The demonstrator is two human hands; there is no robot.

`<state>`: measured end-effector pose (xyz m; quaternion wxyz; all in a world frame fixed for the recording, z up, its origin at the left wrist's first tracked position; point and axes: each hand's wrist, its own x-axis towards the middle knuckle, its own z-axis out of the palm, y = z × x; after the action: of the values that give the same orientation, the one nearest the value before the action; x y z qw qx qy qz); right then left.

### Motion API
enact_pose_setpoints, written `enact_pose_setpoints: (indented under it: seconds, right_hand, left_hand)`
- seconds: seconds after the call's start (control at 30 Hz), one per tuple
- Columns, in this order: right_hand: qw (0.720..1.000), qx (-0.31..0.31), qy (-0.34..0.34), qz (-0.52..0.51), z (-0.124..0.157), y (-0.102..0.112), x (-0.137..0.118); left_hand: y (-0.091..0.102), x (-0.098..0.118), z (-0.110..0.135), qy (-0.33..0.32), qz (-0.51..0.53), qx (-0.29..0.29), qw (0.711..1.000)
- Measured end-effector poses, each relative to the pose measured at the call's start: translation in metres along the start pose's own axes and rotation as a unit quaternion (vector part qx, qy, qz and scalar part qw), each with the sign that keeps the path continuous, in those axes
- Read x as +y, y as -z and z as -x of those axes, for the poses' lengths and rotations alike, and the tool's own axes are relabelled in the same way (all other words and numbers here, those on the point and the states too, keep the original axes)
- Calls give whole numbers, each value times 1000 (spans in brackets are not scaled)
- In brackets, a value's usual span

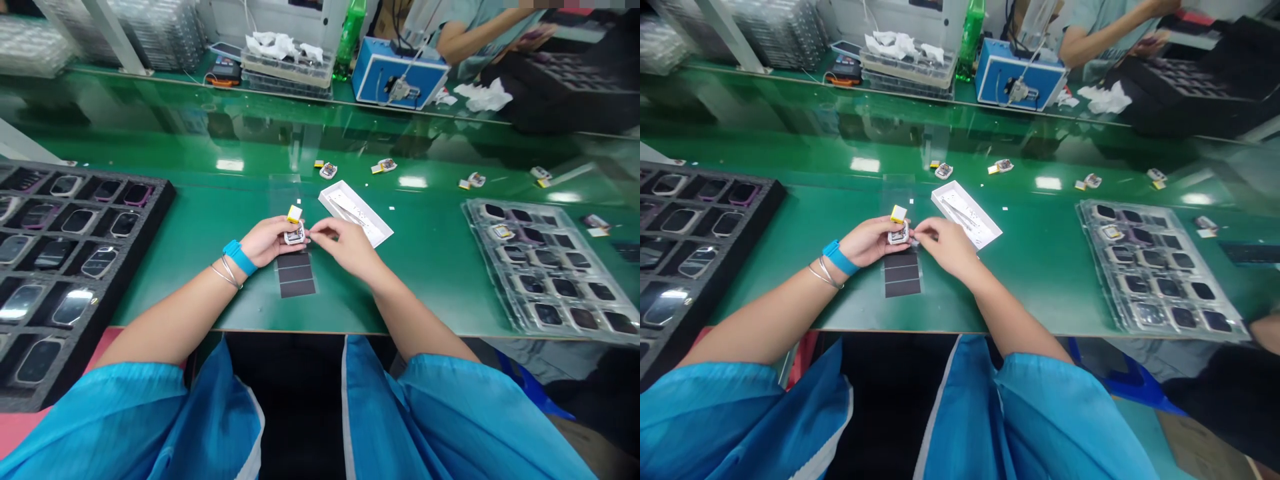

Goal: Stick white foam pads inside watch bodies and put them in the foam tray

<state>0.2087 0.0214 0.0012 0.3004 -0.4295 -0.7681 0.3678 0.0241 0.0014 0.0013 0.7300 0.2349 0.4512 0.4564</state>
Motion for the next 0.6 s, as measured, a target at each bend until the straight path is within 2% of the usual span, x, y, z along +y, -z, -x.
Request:
enact_pose_setpoints:
  seconds: [0.07,0.2,0.43,0.6]
  right_hand:
    - [995,-55,17,79,11,1,-1]
    - [982,-54,35,180,26,-7,-1]
    - [974,-50,28,220,25,-18,-3]
    - [972,-54,21,229,25,-19,-8]
  left_hand:
    - [4,4,2,16,-5,-18,1000]
    - [9,7,4,33,-29,-32,999]
    - [5,6,6,35,-46,6,998]
    - [7,8,8,27,-45,-1,999]
